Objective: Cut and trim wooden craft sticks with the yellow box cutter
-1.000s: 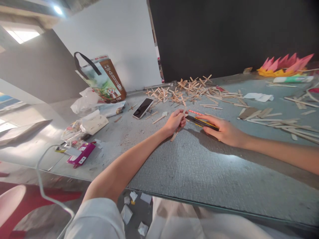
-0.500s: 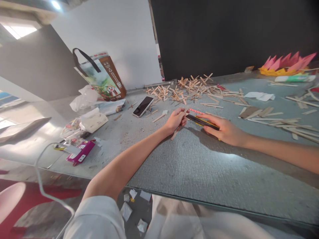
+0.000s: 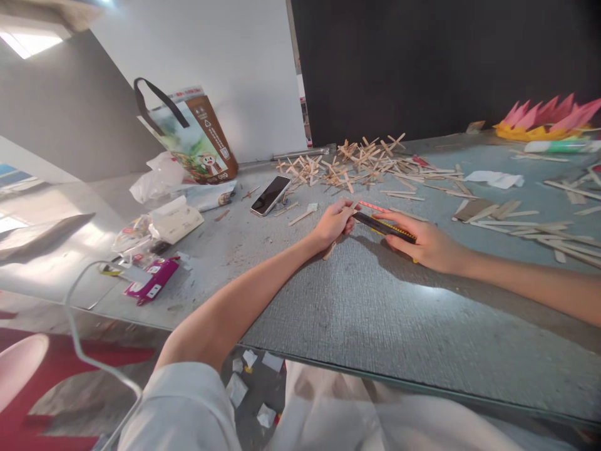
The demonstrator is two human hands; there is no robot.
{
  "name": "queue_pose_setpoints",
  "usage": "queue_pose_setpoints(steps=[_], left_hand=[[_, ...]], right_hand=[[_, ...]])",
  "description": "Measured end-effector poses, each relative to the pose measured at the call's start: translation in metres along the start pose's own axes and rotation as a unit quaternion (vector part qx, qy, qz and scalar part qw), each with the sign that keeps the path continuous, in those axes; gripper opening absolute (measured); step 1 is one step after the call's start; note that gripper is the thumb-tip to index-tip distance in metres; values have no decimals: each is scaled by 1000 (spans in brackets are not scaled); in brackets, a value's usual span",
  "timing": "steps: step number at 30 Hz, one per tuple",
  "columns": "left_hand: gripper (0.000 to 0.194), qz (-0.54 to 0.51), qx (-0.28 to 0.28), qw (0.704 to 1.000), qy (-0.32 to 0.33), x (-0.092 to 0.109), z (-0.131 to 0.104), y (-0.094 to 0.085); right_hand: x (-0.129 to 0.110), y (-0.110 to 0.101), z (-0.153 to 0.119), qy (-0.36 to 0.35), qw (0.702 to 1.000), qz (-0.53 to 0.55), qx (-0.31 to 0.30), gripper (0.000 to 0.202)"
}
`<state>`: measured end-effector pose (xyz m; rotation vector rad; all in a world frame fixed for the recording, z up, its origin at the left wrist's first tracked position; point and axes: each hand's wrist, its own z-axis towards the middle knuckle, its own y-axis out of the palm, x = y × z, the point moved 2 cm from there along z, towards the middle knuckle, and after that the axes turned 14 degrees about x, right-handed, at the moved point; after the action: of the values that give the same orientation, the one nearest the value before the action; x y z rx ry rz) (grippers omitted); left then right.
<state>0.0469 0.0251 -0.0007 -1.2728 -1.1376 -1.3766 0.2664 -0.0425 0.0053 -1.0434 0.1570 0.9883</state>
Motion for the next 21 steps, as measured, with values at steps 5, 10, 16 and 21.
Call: queue_pose_setpoints(steps=[5, 10, 16, 21], left_hand=[[16, 15, 7, 1000, 13, 2, -2, 2], [18, 27, 10, 1000, 13, 6, -6, 2], [18, 21, 21, 1000, 4, 7, -7, 3], [18, 27, 23, 999, 2, 7, -6, 4]], right_hand=[[-5, -1, 1, -3, 1000, 0, -4, 52], [-6, -1, 0, 6, 1000, -1, -3, 51], [-4, -1, -1, 16, 1000, -12, -2, 50], [-3, -1, -1, 23, 1000, -12, -2, 53]])
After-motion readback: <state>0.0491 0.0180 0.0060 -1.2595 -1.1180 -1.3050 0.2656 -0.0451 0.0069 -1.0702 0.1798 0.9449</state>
